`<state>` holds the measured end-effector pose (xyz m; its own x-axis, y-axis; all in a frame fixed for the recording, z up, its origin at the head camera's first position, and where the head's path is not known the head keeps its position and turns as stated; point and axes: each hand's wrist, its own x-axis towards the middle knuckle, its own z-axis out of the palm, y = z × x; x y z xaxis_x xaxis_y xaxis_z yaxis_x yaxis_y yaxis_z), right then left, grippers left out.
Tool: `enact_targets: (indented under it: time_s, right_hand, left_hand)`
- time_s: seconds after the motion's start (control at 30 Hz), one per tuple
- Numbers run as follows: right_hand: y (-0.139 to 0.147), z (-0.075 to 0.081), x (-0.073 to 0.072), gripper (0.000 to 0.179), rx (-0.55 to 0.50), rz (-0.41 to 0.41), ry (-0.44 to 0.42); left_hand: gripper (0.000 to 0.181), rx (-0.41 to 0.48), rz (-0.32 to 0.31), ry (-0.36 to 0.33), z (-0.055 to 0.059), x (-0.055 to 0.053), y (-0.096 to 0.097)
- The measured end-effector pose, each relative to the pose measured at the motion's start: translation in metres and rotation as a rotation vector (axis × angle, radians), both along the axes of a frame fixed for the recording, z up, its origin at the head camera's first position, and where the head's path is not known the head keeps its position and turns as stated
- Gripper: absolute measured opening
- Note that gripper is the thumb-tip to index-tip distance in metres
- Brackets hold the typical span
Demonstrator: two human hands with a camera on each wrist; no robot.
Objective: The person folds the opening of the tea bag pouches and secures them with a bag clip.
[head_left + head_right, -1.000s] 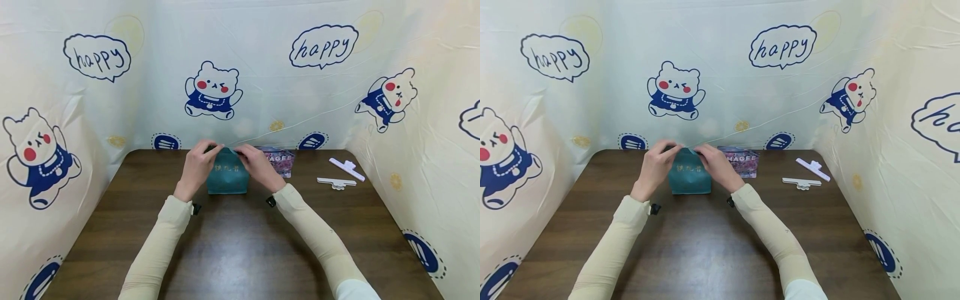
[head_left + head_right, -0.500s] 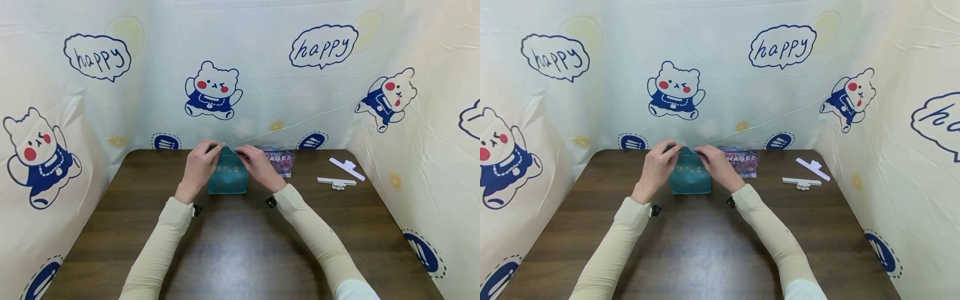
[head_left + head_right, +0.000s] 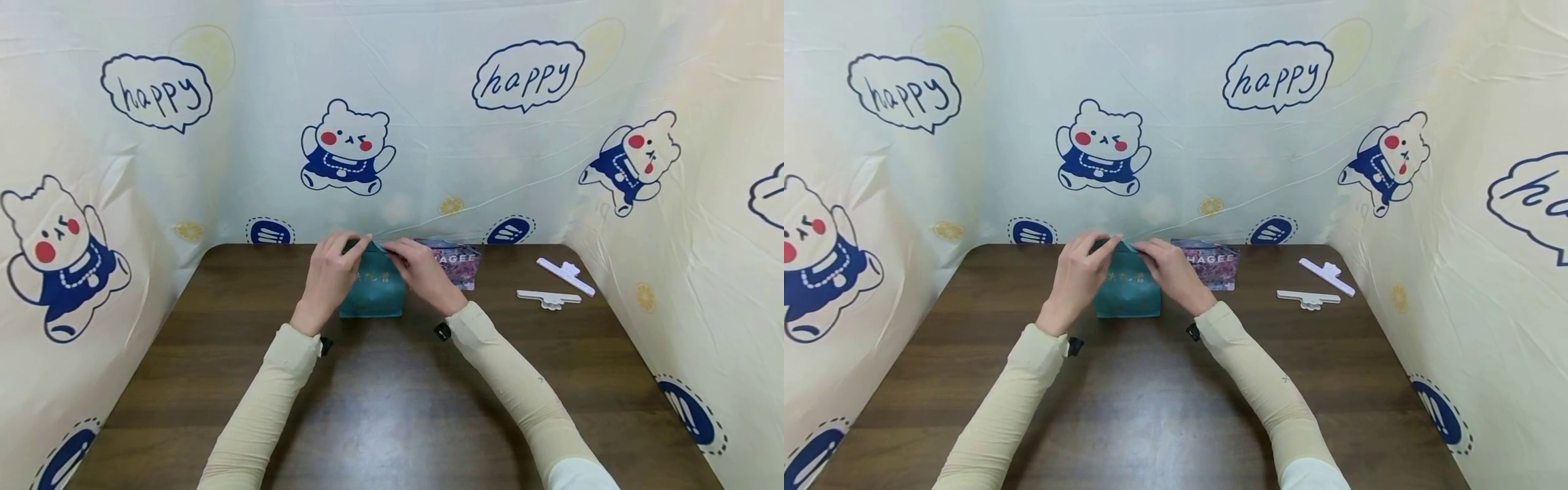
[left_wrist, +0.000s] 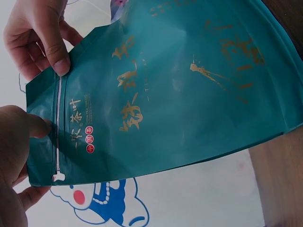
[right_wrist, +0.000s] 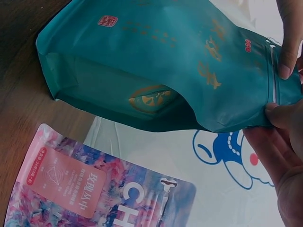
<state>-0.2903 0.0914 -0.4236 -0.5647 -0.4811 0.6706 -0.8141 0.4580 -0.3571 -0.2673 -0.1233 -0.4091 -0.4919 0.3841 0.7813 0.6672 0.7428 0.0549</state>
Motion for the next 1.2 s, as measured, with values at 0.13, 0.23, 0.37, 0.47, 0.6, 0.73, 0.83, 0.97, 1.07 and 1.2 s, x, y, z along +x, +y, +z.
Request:
enact_targets:
  time_s: [0.13,0.23,0.37,0.47,0.6,0.73,0.83,0.97,1.07,1.2]
  right_hand:
    - [-0.0001,0.0003,0.0002,0.029,0.005,-0.003,0.004]
    - [0.0003,-0.0001,0.0004,0.030,0.007,0.004,0.003]
    - [0.0020,-0.0008,0.0011,0.032,0.004,0.015,-0.002]
    - [0.0038,-0.0020,0.0015,0.034,-0.001,0.021,-0.011]
    - [0.0054,-0.0039,0.0016,0.032,-0.017,0.020,-0.037]
    - [0.0056,-0.0037,0.0017,0.027,-0.047,0.006,-0.068]
    - [0.0050,-0.0032,0.0012,0.023,-0.069,-0.006,-0.073]
    - [0.0043,-0.0037,0.0002,0.019,-0.078,-0.019,-0.076]
    - [0.0041,-0.0040,0.0002,0.018,-0.080,-0.024,-0.080]
    - [0.0037,-0.0046,0.0005,0.017,-0.088,-0.020,-0.078]
  left_hand:
    - [0.040,0.009,-0.001,0.000,0.0003,-0.0010,-0.0003]
    - [0.039,0.016,-0.003,0.000,0.0001,-0.0018,-0.0007]
    - [0.039,0.024,-0.009,-0.003,0.0005,-0.0023,-0.0007]
    - [0.039,0.027,-0.012,-0.009,0.0003,-0.0024,-0.0008]
    - [0.040,0.029,-0.013,-0.017,-0.0004,-0.0022,-0.0014]
    - [0.041,0.031,-0.020,-0.016,0.0001,-0.0018,-0.0017]
    - [0.042,0.042,-0.026,-0.008,0.0001,-0.0022,-0.0012]
    - [0.041,0.059,-0.034,0.011,-0.0020,-0.0031,0.0008]
    - [0.042,0.066,-0.035,0.025,-0.0048,-0.0037,0.0027]
    - [0.045,0.079,-0.028,0.031,-0.0079,-0.0039,0.0047]
